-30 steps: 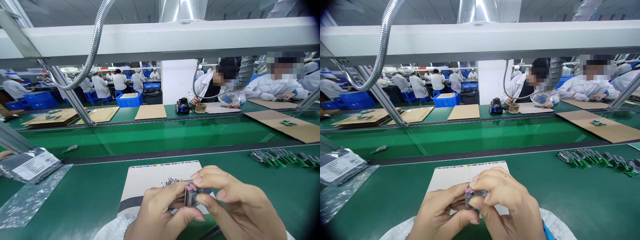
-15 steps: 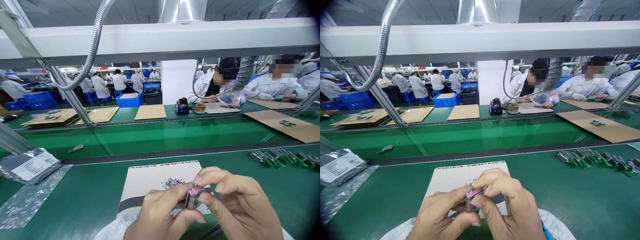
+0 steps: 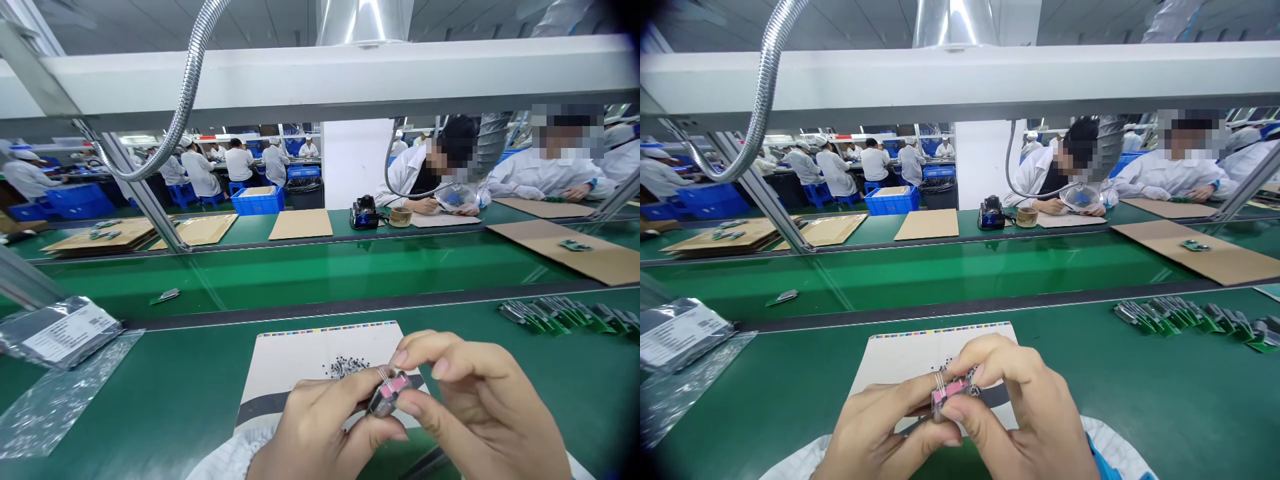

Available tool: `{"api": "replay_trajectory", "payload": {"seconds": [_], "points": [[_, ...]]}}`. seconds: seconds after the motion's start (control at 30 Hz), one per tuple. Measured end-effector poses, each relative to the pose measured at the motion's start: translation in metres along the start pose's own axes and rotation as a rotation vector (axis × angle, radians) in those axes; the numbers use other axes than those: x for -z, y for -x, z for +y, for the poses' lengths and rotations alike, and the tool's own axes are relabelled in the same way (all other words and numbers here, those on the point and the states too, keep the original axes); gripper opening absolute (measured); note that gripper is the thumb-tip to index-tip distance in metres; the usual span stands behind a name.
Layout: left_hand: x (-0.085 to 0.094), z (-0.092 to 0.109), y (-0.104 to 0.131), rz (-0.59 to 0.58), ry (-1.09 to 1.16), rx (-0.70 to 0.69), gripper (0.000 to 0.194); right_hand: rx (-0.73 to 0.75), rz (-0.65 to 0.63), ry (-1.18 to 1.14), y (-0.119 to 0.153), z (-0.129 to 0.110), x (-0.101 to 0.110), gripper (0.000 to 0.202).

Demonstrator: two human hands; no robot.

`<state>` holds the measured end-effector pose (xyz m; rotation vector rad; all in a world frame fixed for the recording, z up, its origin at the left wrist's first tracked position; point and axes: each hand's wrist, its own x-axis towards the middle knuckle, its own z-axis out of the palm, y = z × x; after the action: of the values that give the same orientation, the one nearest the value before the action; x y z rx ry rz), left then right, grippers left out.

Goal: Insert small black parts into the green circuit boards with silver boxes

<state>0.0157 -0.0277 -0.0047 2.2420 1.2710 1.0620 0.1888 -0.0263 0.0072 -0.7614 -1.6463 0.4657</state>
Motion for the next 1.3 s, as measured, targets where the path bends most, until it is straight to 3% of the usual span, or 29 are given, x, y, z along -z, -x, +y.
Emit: {"api": "replay_trajectory", "payload": {"seconds": [0.13,0.27,0.33,0.43,0.5,0.53,0.63,0.7,0.8,0.87,0.97,1.07,1.17,1.3], "points": [[-0.003,-0.004,0.002,0.03,0.023,0.006,0.025,-0.059,-0.153,0.189,-0.007,0.006,0.014,0.023],[-0.002,-0.005,-0.003,-0.004,0.12,0.059,0.031,-0.071,-0.32,0.249,-0.013,0.007,0.018,0.005],[-0.001,-0.006,-0.01,-0.027,0.252,0.089,0.03,-0.082,-0.339,0.212,-0.014,0.009,0.017,0.004],[0.004,-0.02,-0.025,-0.009,0.317,0.071,0.05,-0.132,-0.305,0.273,-0.013,0.026,0.022,0.008],[0.009,-0.045,-0.036,0.01,0.089,0.066,0.056,-0.18,-0.269,0.473,-0.012,0.052,0.033,0.015],[0.014,-0.063,-0.042,0.007,-0.112,0.082,0.05,-0.209,-0.27,0.6,-0.011,0.069,0.04,0.02],[0.036,-0.133,-0.059,0.022,-0.356,0.197,0.03,-0.394,-0.412,0.973,-0.006,0.128,0.064,0.019],[0.058,-0.183,-0.067,0.02,-0.481,0.299,0.026,-0.619,-0.528,1.152,-0.001,0.162,0.077,0.018],[0.099,-0.246,-0.071,0.0,-0.633,0.455,0.029,-0.767,-0.553,1.212,0.009,0.195,0.089,0.013],[0.126,-0.276,-0.069,-0.009,-0.714,0.557,0.032,-0.811,-0.558,1.208,0.014,0.205,0.094,0.011],[0.155,-0.306,-0.063,-0.008,-0.821,0.695,0.034,-0.826,-0.559,1.21,0.016,0.205,0.095,0.011],[0.166,-0.323,-0.058,0.008,-0.905,0.755,0.037,-0.735,-0.51,1.255,0.014,0.186,0.084,0.023],[0.163,-0.333,-0.061,0.007,-0.941,0.74,0.04,-0.538,-0.555,1.178,0.016,0.149,0.048,0.026],[0.15,-0.341,-0.071,-0.033,-0.936,0.711,0.042,-0.278,-0.837,0.807,0.039,0.097,-0.021,0.005]]}}
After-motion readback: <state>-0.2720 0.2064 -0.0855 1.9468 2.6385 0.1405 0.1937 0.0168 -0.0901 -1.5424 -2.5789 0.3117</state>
